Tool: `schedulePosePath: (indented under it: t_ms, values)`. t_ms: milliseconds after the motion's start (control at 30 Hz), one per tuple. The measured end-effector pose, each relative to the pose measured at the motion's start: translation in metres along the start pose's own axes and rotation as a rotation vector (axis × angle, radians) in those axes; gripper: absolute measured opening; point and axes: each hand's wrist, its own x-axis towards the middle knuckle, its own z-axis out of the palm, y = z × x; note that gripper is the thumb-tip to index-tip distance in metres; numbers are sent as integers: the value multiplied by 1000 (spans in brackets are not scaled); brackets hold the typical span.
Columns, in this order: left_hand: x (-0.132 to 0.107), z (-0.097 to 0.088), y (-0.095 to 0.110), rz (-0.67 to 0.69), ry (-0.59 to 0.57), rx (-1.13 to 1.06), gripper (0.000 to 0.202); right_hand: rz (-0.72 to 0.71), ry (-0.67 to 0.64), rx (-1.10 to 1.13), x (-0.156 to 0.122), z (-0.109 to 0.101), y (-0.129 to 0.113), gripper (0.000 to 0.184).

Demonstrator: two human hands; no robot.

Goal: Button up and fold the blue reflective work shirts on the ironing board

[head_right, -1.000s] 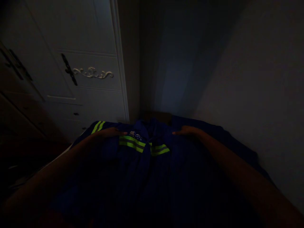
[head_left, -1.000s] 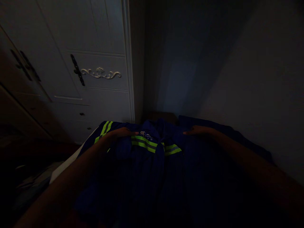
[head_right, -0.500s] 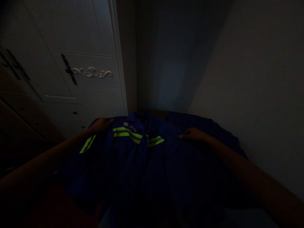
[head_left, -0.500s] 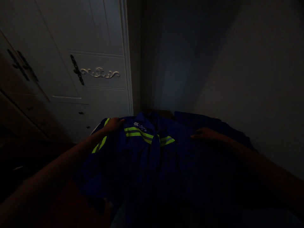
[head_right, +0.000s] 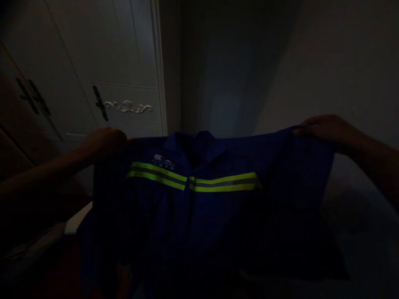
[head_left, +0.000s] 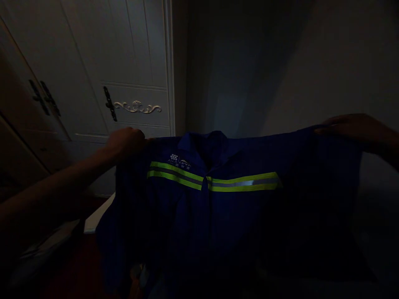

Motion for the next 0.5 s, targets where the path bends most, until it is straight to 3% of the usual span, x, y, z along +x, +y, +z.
schedulePosePath:
  t_ms: [100, 200, 333, 433, 500]
  values:
    - [21, -14, -12, -88, 190, 4, 66, -89, 94, -300, 31, -25, -14, 28]
    - [43, -1, -10, -139, 287, 1, 71, -205, 104, -505, 50, -7, -28, 36]
    - [57, 62, 7, -138, 169, 49, 73, -227, -66, -630, 56, 69, -25, 39]
    - [53, 116, 22, -52, 74, 82, 70, -292, -207, -686, 50, 136, -18, 35]
    - [47, 140, 33, -23, 18, 78, 68, -369, -225, -688, 42, 174, -19, 38]
